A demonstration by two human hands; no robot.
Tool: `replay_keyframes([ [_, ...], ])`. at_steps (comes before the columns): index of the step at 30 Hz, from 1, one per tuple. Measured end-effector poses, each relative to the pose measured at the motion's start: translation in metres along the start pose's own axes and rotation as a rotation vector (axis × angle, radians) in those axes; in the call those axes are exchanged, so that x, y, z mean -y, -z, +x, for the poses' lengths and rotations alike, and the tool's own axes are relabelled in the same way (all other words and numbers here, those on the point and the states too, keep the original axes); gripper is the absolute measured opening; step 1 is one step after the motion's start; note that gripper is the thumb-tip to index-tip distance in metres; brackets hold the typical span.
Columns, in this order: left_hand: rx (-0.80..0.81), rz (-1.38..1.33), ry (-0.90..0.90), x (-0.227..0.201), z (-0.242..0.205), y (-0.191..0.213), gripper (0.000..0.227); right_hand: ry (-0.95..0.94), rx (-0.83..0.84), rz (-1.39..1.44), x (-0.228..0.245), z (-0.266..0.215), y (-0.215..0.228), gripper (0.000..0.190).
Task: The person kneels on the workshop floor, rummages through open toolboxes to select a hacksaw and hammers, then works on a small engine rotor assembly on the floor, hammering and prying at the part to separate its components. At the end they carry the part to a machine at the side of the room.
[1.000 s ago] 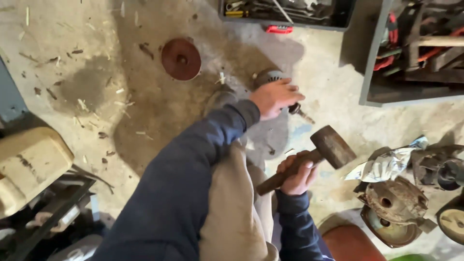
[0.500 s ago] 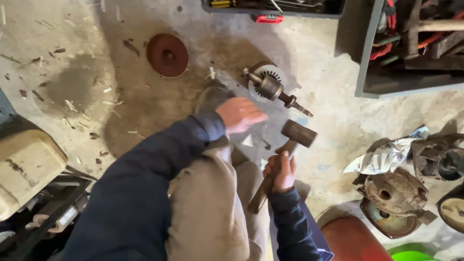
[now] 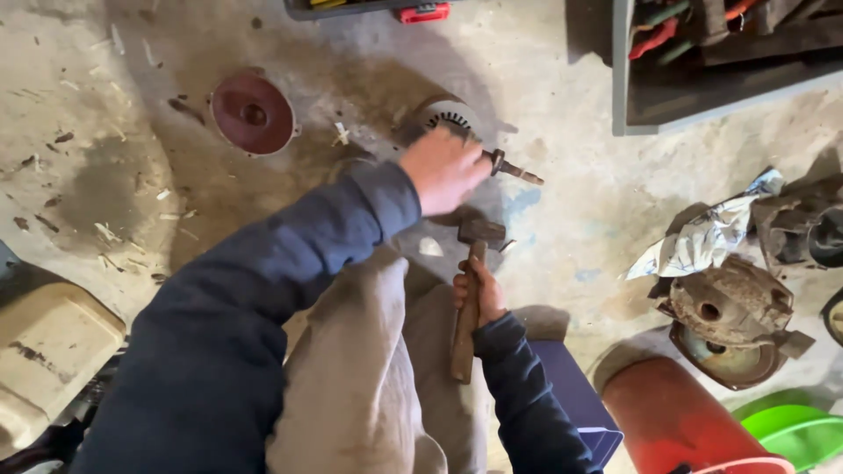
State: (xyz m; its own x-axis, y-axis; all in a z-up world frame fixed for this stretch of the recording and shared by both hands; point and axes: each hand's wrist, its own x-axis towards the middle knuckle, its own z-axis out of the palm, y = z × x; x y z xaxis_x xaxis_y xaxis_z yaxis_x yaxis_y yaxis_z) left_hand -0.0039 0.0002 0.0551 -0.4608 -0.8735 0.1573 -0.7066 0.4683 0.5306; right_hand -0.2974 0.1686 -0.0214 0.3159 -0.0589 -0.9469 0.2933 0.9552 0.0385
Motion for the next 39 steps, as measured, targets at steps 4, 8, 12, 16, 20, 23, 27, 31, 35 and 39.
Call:
replay_keyframes([
  [4,0.297,-0.151,0.0,-0.036,-0.035,-0.05,0.015,0.0,-0.105,-0.093,0.004,-0.011,0.007,0.033],
  [8,0.505,-0.218,-0.034,-0.028,-0.087,-0.122,0.006,0.008,-0.137,-0.177,0.011,-0.026,-0.006,0.033],
  [12,0.464,-0.258,-0.116,-0.017,-0.063,-0.103,0.014,-0.003,-0.142,-0.176,0.011,-0.026,-0.007,0.032],
  [16,0.163,-0.165,-0.188,-0.006,0.011,-0.057,0.034,0.021,-0.102,-0.121,0.006,-0.022,-0.002,0.034],
  [20,0.241,0.211,-0.058,0.016,0.057,-0.049,0.071,0.001,-0.104,-0.089,0.005,-0.022,-0.004,0.034],
  [23,0.25,0.299,0.021,0.025,0.039,-0.071,0.065,-0.017,-0.119,-0.118,0.008,-0.022,-0.006,0.034],
  [27,0.175,0.163,0.022,0.032,0.027,-0.078,0.036,0.008,-0.09,-0.1,0.009,-0.018,-0.011,0.034],
  [31,0.127,-0.076,0.142,0.022,0.038,-0.031,0.024,0.065,-0.143,-0.136,0.007,-0.026,-0.02,0.032],
  [35,-0.038,-0.593,0.536,0.01,0.04,0.052,0.016,0.158,-0.195,-0.257,0.006,-0.023,-0.026,0.028],
  [39,-0.17,-0.813,0.356,-0.003,0.042,0.107,0.019,0.325,-0.241,-0.405,-0.004,-0.023,-0.03,0.03],
])
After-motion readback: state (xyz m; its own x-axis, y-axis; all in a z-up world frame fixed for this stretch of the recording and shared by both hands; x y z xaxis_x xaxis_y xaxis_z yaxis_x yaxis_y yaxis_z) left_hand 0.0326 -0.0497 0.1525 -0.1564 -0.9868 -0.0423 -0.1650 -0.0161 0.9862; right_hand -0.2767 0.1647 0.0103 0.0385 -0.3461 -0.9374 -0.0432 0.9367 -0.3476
